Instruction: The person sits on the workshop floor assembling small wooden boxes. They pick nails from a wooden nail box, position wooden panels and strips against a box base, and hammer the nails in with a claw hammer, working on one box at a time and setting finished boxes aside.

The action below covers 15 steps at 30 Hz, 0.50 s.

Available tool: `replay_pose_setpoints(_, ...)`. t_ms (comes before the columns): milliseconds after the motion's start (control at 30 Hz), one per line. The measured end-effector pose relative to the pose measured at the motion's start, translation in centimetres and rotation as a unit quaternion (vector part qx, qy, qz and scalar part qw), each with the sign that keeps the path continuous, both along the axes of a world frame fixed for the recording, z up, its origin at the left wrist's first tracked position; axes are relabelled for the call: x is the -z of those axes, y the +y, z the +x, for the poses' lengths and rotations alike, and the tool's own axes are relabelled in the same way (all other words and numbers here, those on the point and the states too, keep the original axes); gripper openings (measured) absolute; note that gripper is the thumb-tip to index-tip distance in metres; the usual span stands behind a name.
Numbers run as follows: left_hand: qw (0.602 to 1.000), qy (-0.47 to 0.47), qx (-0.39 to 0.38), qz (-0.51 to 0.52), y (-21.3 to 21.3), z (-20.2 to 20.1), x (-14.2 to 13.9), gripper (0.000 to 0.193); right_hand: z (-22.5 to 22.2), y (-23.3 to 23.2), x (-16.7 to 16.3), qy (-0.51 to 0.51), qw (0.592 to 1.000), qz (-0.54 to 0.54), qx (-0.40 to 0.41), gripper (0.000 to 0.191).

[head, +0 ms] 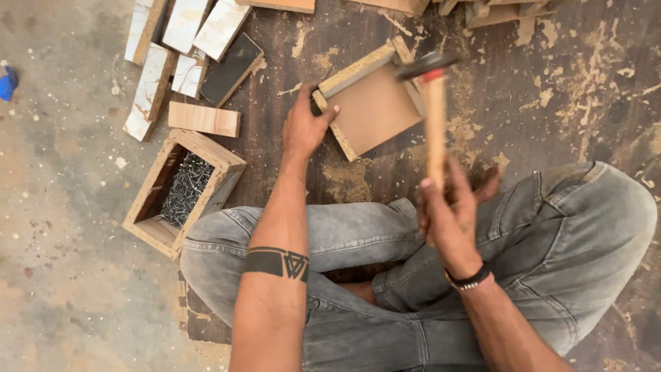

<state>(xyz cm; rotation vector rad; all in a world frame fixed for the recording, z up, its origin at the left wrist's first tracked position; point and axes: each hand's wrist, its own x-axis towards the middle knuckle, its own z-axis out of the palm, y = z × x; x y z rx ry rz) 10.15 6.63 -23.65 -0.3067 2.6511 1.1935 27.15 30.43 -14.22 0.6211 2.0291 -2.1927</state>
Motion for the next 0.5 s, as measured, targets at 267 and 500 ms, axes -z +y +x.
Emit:
replay_pose_setpoints(267,0.994,0.080,-0.051,0.048,0.1,0.7,0.4,0.055,-2.2,2.1,5.0,-0.062,0.976,-0.042,0.204,0.055)
replay_pose_setpoints(500,0.994,0.083,-0.052,0.055,-0.1,0.7,1.0,0.060,-2.5,2.4,8.8,-0.056,0.970,0.173,0.163,0.070)
